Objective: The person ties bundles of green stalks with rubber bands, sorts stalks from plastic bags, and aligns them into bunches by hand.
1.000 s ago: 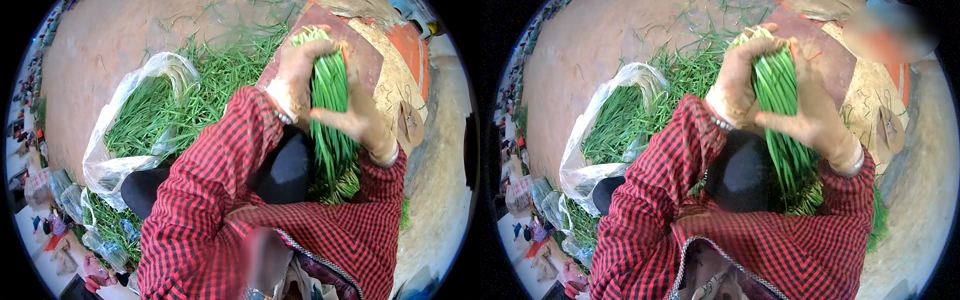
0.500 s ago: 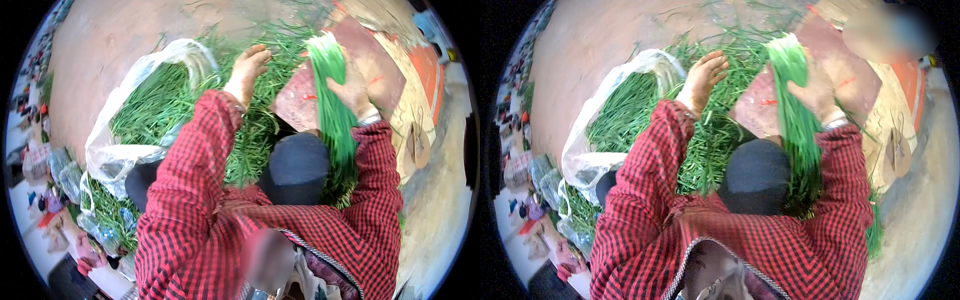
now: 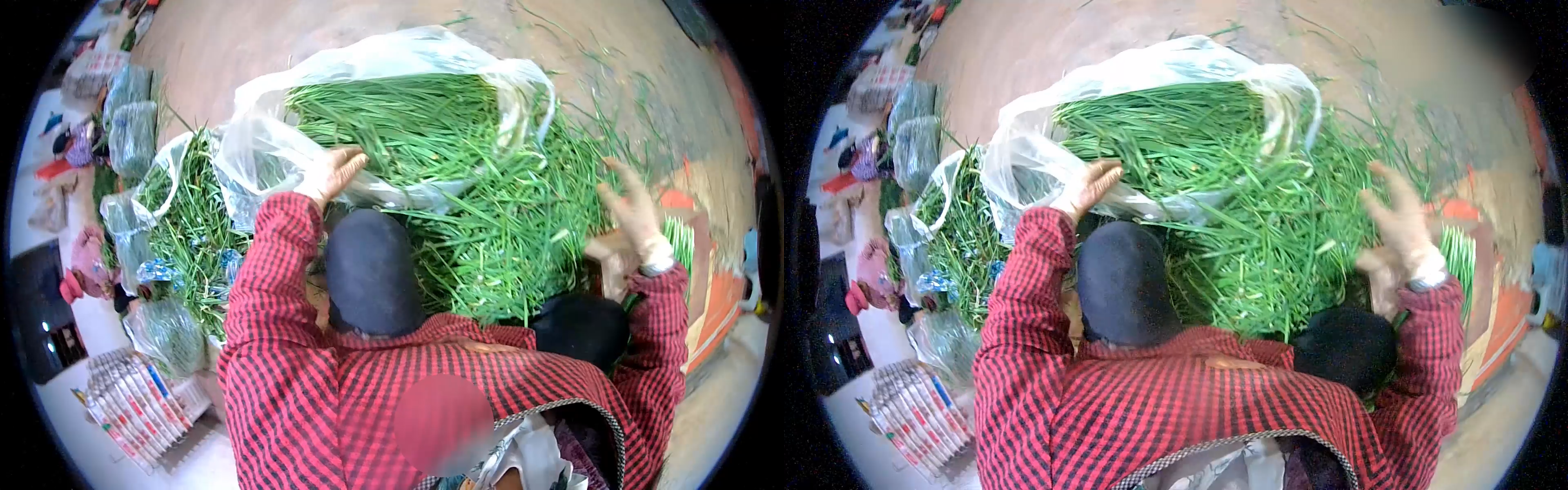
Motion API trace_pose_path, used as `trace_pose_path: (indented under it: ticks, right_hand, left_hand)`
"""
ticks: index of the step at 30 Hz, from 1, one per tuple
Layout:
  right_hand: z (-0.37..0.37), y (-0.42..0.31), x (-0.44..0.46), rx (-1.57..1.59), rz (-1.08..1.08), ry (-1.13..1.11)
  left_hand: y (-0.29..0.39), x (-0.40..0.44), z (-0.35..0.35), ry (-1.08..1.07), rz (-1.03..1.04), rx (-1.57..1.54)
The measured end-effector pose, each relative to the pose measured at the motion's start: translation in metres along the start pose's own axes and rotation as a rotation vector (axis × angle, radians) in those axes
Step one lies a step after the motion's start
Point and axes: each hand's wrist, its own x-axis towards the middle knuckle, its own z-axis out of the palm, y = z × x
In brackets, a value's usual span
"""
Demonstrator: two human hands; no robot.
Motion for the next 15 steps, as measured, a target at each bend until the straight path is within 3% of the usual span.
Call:
trace_pose_path:
  ticks: [1,2,4,5,6,7,9,10,11,13,15]
  right_hand:
    - [0.027,-0.008,0.025,-0.102,-0.145,-0.181]
    - [0.051,-0.042,0.045,-0.157,-0.123,-0.365]
    - [0.101,-0.079,0.092,-0.213,-0.298,-0.531]
    - [0.128,-0.089,0.118,-0.304,-0.353,-0.546]
    - [0.152,-0.11,0.146,-0.304,-0.303,-0.592]
    - [0.18,-0.112,0.175,-0.309,-0.404,-0.498]
    - [0.212,-0.163,0.223,-0.167,-0.425,-0.54]
    - [0.227,-0.191,0.244,-0.311,-0.237,-0.641]
    - [0.249,-0.206,0.262,-0.244,-0.263,-0.653]
    - [0.275,-0.257,0.269,-0.264,-0.2,-0.744]
    - [0.309,-0.285,0.275,-0.306,-0.151,-0.791]
  left_hand:
    - [-0.002,-0.006,0.001,-0.09,-0.113,0.066]
    - [-0.003,-0.011,-0.001,-0.19,-0.234,0.131]
    - [-0.024,-0.019,0.003,-0.201,-0.226,0.206]
    - [-0.02,-0.017,-0.011,-0.242,-0.321,-0.045]
    - [-0.033,-0.016,-0.012,-0.196,-0.444,-0.589]
    - [-0.02,-0.017,-0.03,-0.066,-0.357,-0.737]
    - [-0.029,-0.009,-0.061,0.202,-0.164,-0.955]
    - [-0.05,0.0,-0.071,0.329,-0.051,-1.018]
    - [-0.069,0.011,-0.086,0.476,0.03,-1.028]
    - [-0.092,0.026,-0.112,0.752,0.073,-0.871]
    - [-0.1,0.04,-0.129,0.936,0.05,-0.487]
